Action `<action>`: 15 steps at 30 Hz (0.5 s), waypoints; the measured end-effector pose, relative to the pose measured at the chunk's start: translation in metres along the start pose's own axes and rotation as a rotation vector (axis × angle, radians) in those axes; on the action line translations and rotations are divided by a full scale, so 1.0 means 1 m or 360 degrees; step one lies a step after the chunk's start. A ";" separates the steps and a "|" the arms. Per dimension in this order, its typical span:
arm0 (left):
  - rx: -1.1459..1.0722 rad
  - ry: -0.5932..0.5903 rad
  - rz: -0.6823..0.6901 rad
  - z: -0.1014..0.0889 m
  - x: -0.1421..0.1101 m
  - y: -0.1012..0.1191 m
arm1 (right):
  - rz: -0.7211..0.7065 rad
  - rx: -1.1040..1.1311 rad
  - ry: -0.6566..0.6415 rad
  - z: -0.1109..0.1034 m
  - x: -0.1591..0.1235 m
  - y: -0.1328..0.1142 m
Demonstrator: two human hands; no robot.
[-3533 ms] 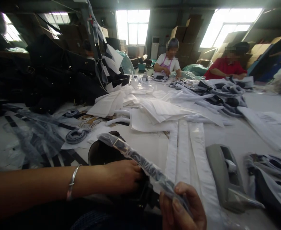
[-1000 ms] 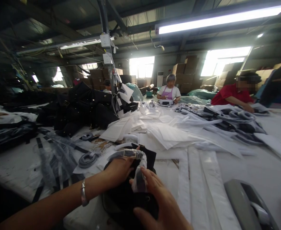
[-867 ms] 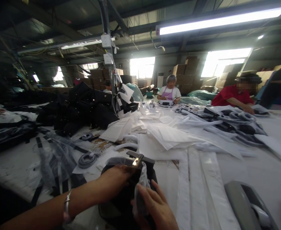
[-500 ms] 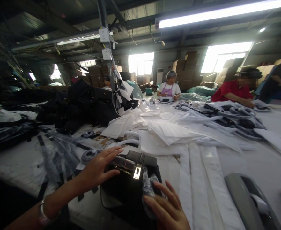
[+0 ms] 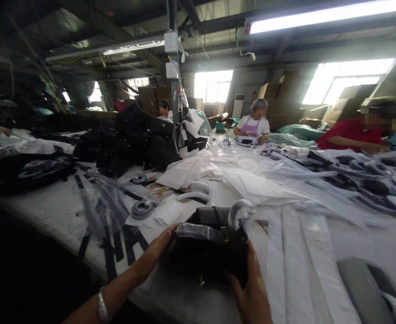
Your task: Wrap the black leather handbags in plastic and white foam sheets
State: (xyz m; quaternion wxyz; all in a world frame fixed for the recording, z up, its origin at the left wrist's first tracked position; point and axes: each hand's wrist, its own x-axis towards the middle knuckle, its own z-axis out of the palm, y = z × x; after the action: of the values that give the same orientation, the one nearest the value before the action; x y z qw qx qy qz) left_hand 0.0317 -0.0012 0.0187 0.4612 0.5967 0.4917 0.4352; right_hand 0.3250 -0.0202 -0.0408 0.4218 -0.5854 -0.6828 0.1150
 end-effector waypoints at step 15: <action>-0.0334 0.0142 -0.0241 0.048 -0.072 -0.013 | 0.0642 0.0190 0.0342 -0.026 -0.040 -0.043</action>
State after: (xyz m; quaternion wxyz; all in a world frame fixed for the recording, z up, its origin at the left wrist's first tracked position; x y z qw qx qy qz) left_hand 0.0664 -0.0775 -0.0087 0.5303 0.4866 0.5071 0.4742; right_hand 0.3113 -0.0771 -0.0142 0.4944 -0.6928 -0.4951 0.1744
